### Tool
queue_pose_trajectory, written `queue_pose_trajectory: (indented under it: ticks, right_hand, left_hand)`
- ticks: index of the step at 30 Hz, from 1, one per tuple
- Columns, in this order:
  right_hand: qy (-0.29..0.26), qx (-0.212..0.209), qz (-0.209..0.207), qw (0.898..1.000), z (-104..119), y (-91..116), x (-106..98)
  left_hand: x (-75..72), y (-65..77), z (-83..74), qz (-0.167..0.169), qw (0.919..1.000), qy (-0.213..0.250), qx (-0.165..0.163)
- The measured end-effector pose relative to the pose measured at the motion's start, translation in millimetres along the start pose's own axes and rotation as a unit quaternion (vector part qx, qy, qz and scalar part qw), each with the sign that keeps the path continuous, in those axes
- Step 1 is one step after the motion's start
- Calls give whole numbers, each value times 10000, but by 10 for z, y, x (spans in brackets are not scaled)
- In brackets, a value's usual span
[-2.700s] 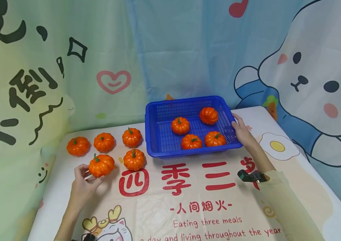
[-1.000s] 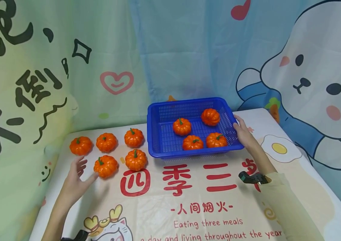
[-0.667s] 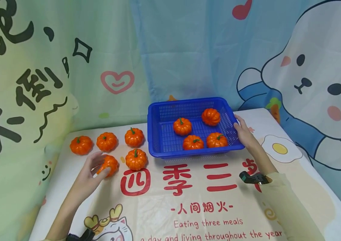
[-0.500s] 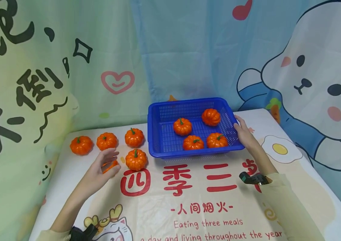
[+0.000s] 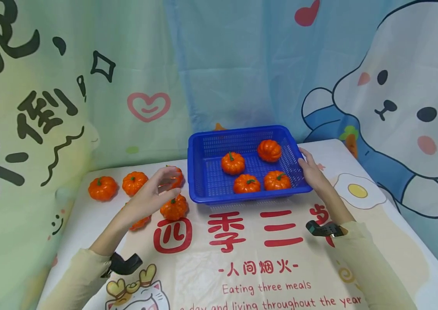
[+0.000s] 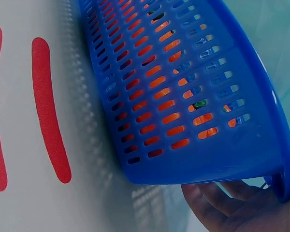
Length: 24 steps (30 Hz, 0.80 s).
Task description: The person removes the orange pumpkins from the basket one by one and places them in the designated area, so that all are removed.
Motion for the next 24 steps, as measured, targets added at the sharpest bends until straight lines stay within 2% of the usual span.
queue_pose_trajectory:
  ticks: [5,8,11,16,21,24]
  right_hand:
    - [22,5,47,10000,-5,-22,13]
    - [61,8,66,10000,-6,-21,10]
    - [115,9,32,9999,-1,-16,-12]
    - [34,15,11,10000,6,-12,-17]
    - [-15,65,-2,10000,2,5,2]
    - [-1,40,-2,10000,18,5,0]
  left_hand:
    - [39,-252,-48,285,9993,80,-216]
    - [47,-426,-155,517,9982,226,-225]
    - [39,-669,-285,642,9973,337,-145]
    - [53,-1140,-456,584,9979,292,2]
    - [135,-1581,-500,480,9988,92,-89]
    - [182,-1794,-529,365,9993,-55,-92]
Point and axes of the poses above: each hand's wrist, its own y-axis away from the middle knuckle, its own x-axis out of the palm, z = x × y, the point moved 6 cm from there along -y, towards the middle knuckle, and after that the axes turned 9 degrees about -y, right-handed, at the moved point
